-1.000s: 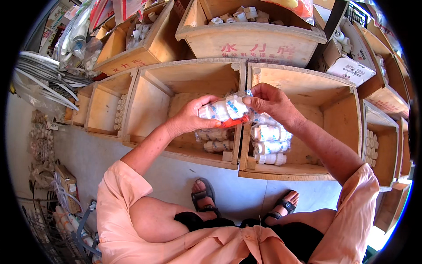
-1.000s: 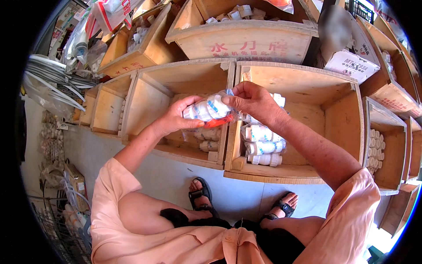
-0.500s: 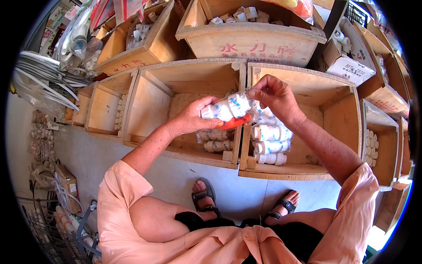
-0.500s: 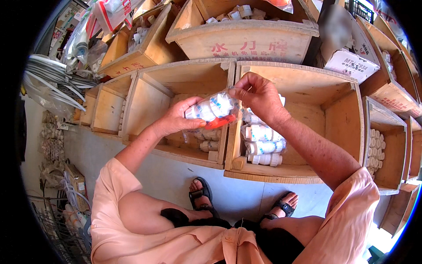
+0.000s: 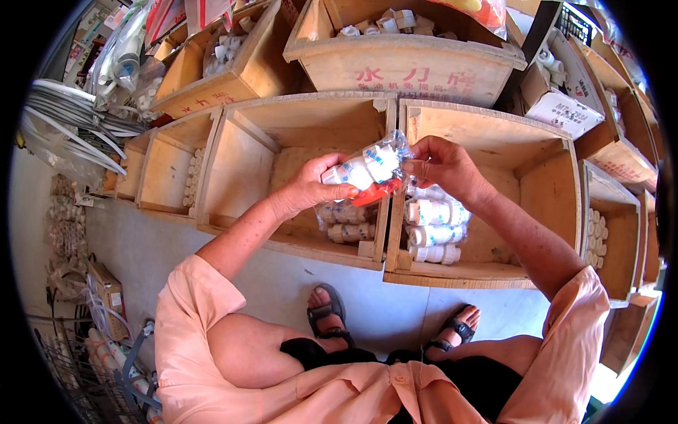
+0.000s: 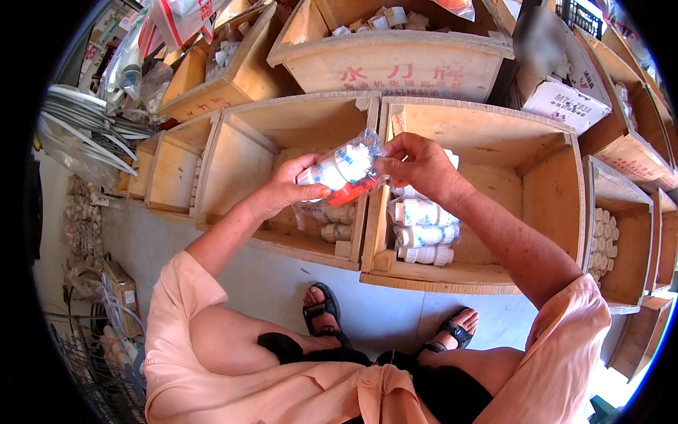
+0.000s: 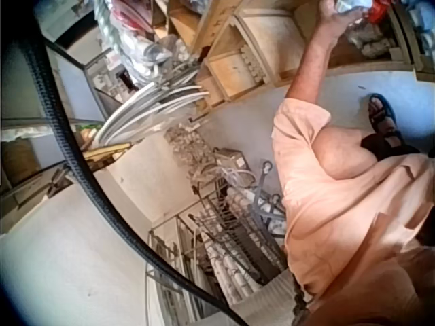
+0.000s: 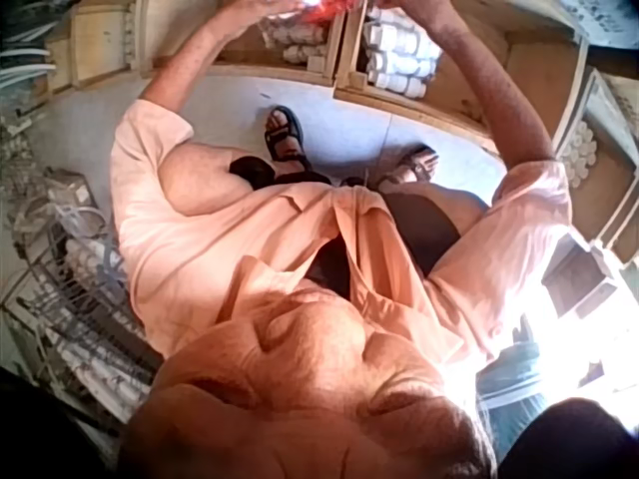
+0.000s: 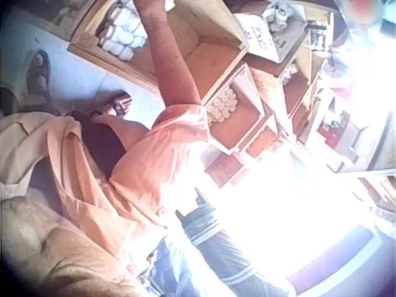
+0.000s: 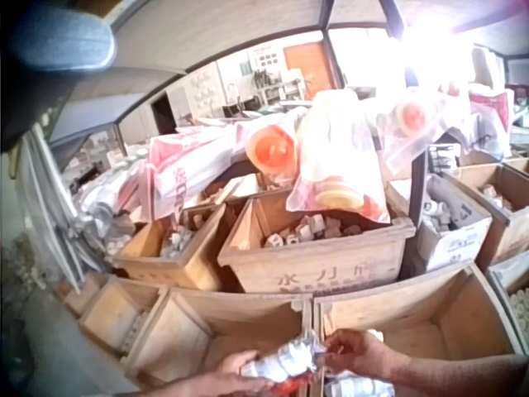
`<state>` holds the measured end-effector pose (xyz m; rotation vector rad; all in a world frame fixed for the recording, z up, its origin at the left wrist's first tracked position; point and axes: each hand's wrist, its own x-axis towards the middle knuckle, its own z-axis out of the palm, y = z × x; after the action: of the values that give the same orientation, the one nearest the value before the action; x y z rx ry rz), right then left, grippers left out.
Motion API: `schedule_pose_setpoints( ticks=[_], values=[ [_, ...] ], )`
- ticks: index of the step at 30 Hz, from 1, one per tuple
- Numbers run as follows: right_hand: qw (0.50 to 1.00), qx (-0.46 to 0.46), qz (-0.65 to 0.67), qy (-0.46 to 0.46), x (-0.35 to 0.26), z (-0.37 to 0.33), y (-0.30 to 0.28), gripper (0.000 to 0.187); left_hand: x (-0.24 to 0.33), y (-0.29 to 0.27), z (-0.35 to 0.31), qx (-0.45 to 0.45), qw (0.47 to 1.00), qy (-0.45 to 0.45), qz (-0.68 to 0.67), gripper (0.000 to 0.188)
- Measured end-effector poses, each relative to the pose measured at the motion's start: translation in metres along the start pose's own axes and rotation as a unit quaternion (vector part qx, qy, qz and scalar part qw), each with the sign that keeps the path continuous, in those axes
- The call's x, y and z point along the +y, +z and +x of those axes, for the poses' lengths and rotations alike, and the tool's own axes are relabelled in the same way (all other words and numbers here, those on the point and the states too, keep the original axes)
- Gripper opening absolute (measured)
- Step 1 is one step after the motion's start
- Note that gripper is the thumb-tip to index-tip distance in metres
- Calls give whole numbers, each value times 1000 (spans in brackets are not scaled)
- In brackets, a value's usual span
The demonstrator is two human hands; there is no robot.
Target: The person organizes white plastic plumbing fittings with red handles inside a wooden crate. They pick up individual fittings, place them into clear plastic bags, and stack the packaged fittings neatly within the crate compartments.
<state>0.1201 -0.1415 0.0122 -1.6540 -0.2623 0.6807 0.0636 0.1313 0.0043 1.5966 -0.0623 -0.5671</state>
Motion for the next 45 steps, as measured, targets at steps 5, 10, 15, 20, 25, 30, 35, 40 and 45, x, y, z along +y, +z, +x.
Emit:
schedule_pose_setpoints(
  ticks=[5, 10, 15, 20, 25, 30, 35, 40, 45],
  values=[
    [999, 33, -11, -40, 0, 4, -5, 19, 9, 4, 0, -10, 999, -32, 15, 63],
    [999, 32, -20, -32, -1, 3, -8, 18, 9, 4, -2, -12, 999, -35, 3, 67],
    [998, 31, 46, -10, 5, 5, -28, 31, 6, 3, 0, 0, 998, -47, -51, 66],
    [987, 22, -102, -124, 6, 0, -28, 65, 12, 6, -3, 3, 995, -61, -75, 60],
    [902, 70, -348, -245, -19, -5, -10, 67, 13, 8, -2, 3, 994, -62, -92, 54],
    [821, 118, -357, -429, -55, -15, 3, 56, 15, 10, 4, -1, 994, -65, -92, 51],
    [787, 106, -342, -503, -104, -33, 10, 53, 21, 10, 5, -7, 994, -83, -69, 50],
    [795, -53, -488, -358, -64, -32, 14, 74, 32, 21, 6, -46, 995, -72, -48, 47],
    [801, -70, -500, -321, -43, -42, 15, 79, 38, 39, 13, -113, 993, -23, 18, 48]
  ],
)
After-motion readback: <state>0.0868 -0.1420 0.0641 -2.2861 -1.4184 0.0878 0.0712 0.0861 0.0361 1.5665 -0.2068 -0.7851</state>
